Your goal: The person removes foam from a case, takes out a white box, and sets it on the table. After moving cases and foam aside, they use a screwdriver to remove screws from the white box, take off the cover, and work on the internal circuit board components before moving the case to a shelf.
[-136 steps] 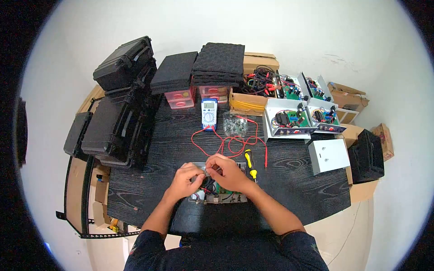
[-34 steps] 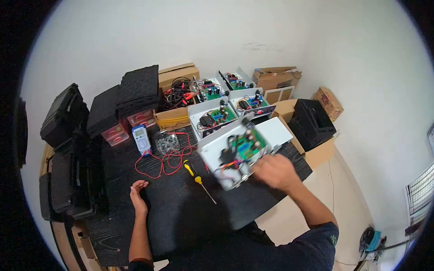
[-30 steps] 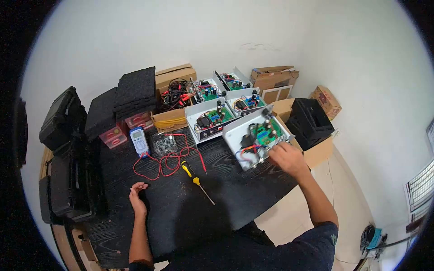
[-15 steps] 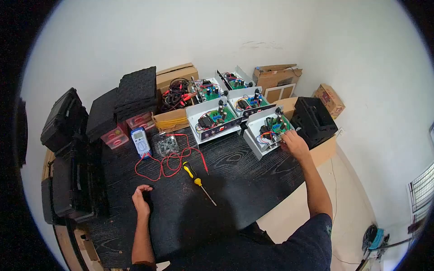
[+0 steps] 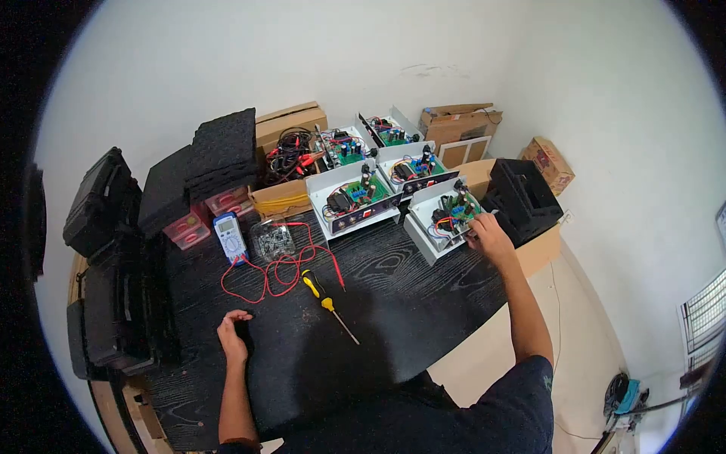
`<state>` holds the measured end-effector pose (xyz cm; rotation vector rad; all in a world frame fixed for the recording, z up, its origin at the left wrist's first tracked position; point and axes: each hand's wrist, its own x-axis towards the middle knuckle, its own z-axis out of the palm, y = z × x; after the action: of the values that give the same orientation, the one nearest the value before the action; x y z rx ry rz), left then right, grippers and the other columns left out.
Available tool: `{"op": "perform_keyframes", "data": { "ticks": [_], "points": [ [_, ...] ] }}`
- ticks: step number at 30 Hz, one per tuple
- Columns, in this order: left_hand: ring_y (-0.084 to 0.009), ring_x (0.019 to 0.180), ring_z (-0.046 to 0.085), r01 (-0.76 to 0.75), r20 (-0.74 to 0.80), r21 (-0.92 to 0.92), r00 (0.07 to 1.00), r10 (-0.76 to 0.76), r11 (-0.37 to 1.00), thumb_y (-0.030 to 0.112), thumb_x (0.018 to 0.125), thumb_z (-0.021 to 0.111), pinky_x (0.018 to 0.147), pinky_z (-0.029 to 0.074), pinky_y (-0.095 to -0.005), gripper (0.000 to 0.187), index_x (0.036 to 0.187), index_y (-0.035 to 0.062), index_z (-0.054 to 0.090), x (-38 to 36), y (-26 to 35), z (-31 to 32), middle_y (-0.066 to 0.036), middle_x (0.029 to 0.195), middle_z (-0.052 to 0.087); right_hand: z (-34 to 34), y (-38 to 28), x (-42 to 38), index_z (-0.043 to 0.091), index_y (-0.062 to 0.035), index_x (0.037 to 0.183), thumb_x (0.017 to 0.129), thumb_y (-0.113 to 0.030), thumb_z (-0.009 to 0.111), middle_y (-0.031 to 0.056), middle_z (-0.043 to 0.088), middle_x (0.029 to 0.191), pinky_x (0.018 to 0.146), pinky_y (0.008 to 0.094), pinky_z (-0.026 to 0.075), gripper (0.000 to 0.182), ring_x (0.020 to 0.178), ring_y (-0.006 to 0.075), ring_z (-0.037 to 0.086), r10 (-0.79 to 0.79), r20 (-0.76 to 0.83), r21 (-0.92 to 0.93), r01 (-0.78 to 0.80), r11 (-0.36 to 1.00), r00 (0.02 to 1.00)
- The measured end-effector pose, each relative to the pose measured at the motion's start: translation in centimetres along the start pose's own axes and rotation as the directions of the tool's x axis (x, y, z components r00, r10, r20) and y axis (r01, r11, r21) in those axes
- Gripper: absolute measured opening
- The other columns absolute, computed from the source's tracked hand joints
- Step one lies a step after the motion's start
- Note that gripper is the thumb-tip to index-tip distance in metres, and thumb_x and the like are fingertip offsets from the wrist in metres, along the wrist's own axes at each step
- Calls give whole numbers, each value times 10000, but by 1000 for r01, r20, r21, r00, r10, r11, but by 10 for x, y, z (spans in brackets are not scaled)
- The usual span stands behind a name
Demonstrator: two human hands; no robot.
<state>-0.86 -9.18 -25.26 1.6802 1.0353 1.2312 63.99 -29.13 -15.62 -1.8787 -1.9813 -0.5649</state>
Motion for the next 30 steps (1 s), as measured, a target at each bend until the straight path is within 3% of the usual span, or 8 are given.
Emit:
{"op": "perform_keyframes", "data": {
  "ticks": [5,8,11,14,17,20,26,30],
  "points": [
    [-239,892,702,-25,1,-18,1000,25,1000,426,1154,331,876,524,-375,642,1033,-81,706,0,-7,-1,-163,937,756,-4,-9,0,597,-34,1187,717,-61,826,187,588,1259,1024,475,509,524,1207,403,577,99,25,22,-99,995,995],
    [-241,887,714,-52,11,6,999,52,999,429,1151,347,859,535,-378,636,1029,-78,710,1,-9,-1,-161,930,756,-35,-64,21,605,-40,1186,717,-57,760,205,589,1285,1020,492,502,494,1225,404,578,101,-144,-88,-115,990,984],
    [-243,882,723,-55,22,75,998,54,996,415,1144,373,850,544,-381,604,998,-52,729,4,-9,1,-152,920,763,3,-106,11,643,-51,1057,720,-91,702,183,666,1078,894,506,520,344,1004,415,654,60,-363,46,-46,998,930],
    [-284,853,725,-121,78,226,991,106,967,285,1083,528,826,533,-399,382,960,-9,738,9,0,2,-125,898,765,10,-195,27,691,-72,1000,754,-137,732,122,654,904,773,458,545,257,875,343,668,-6,24,318,-2,948,1000],
    [-304,850,712,-158,103,342,986,130,926,215,1039,589,831,525,-414,271,948,9,740,10,13,5,-115,890,763,31,-270,43,686,-88,1186,853,-210,742,127,657,961,778,449,561,360,898,341,684,-61,154,551,-35,834,986],
    [-309,854,700,-145,92,315,988,122,938,197,1029,600,845,519,-418,239,950,23,744,8,10,6,-110,887,762,46,-316,62,708,-113,1184,878,-216,732,127,691,955,781,451,567,324,894,332,694,-118,305,518,-61,853,945],
    [-318,909,693,-208,96,403,978,185,891,191,974,682,868,504,-439,158,966,52,755,3,1,6,-112,938,762,123,-326,77,759,-150,1135,917,-164,680,121,738,901,763,450,592,233,889,322,705,-39,122,424,-17,905,992],
    [-331,985,683,-368,205,482,930,306,795,158,865,735,911,489,-473,103,906,64,725,-6,32,14,-95,963,743,132,-320,110,764,-173,1140,914,-163,655,119,736,910,757,460,611,251,908,333,710,18,167,316,-71,946,986]
  ]
}}
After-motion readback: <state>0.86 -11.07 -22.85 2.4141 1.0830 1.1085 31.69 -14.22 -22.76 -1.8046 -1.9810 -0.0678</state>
